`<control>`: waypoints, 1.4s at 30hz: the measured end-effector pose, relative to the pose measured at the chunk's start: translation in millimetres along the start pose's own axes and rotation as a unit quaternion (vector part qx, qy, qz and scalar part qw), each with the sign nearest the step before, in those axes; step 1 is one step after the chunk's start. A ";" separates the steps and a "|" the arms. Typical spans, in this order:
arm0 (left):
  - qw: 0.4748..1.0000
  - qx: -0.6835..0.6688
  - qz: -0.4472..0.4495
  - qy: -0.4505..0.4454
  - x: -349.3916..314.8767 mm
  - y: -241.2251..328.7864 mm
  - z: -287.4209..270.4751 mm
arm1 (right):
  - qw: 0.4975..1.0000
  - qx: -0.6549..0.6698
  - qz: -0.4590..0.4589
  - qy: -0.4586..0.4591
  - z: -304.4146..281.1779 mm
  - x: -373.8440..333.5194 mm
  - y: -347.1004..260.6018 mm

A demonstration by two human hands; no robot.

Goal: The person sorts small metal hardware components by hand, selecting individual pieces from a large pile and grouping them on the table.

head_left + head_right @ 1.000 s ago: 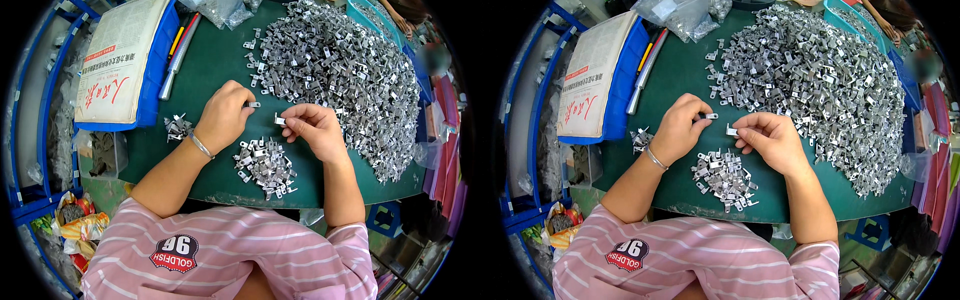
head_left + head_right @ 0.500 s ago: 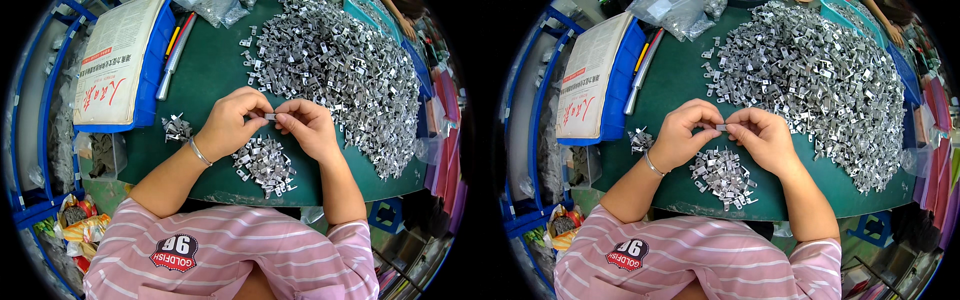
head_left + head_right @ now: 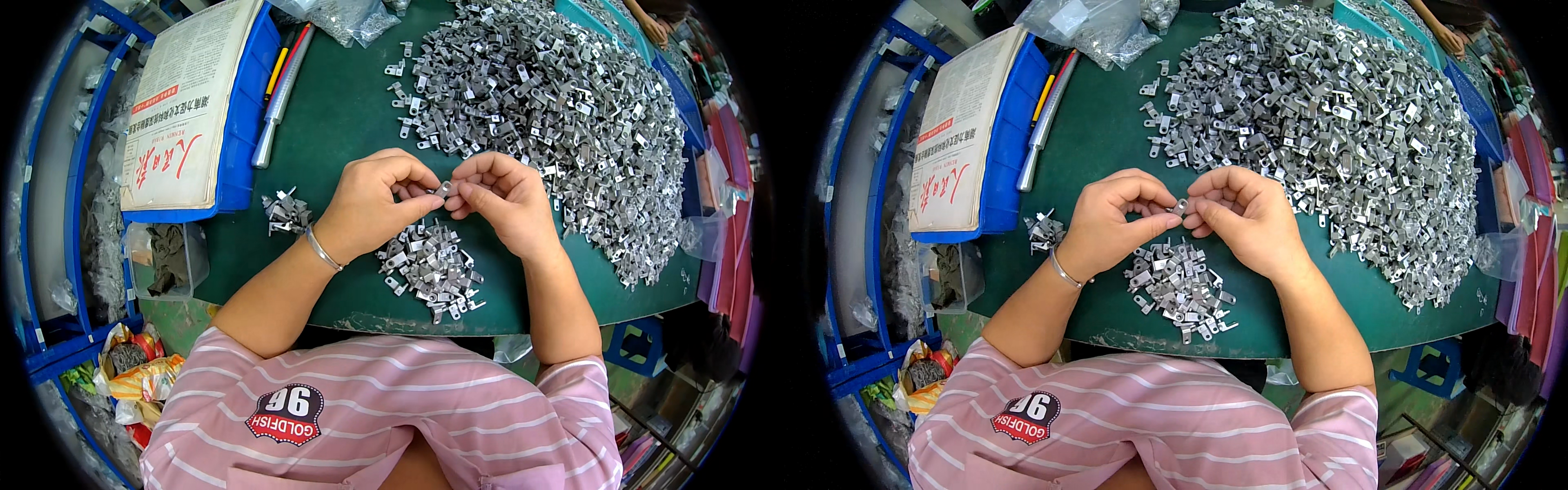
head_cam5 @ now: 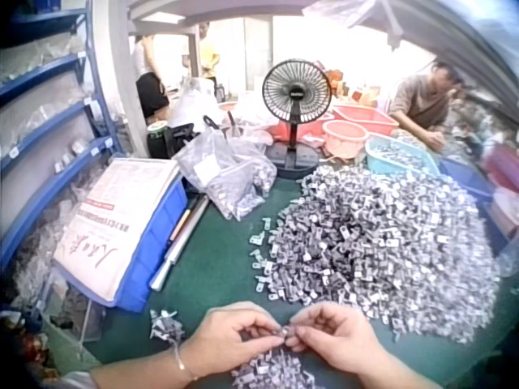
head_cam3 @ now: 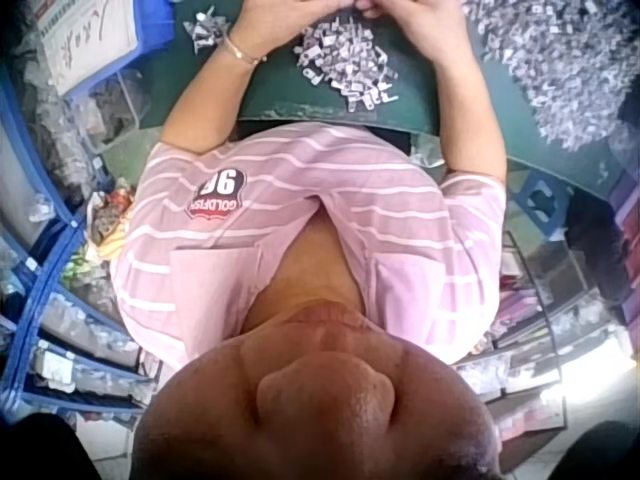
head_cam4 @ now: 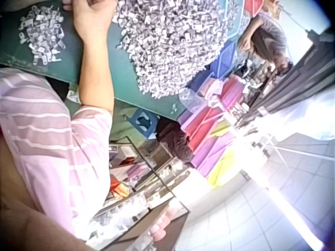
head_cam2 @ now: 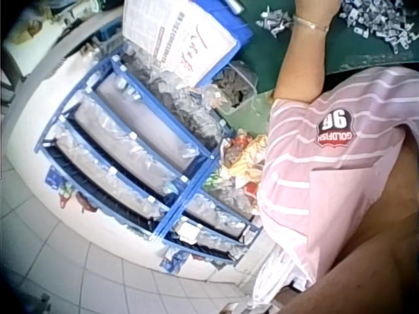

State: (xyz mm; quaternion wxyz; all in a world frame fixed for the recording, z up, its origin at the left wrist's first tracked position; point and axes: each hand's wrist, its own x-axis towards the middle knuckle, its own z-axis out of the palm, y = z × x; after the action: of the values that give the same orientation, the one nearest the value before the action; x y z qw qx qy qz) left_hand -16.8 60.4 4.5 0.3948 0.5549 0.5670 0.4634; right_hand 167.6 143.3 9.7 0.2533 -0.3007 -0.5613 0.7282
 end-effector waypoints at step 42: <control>0.914 0.366 0.146 0.094 20.6 -20.7 -7.0 | 0.904 -0.415 -0.091 0.040 -21.9 -3.8 -14.8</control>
State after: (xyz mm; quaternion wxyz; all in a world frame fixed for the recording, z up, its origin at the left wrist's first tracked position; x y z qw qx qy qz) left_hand -30.5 81.2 -12.3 0.0365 0.6911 0.6441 0.3260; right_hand 186.5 158.7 20.5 0.1934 -0.3550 -0.8272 0.3904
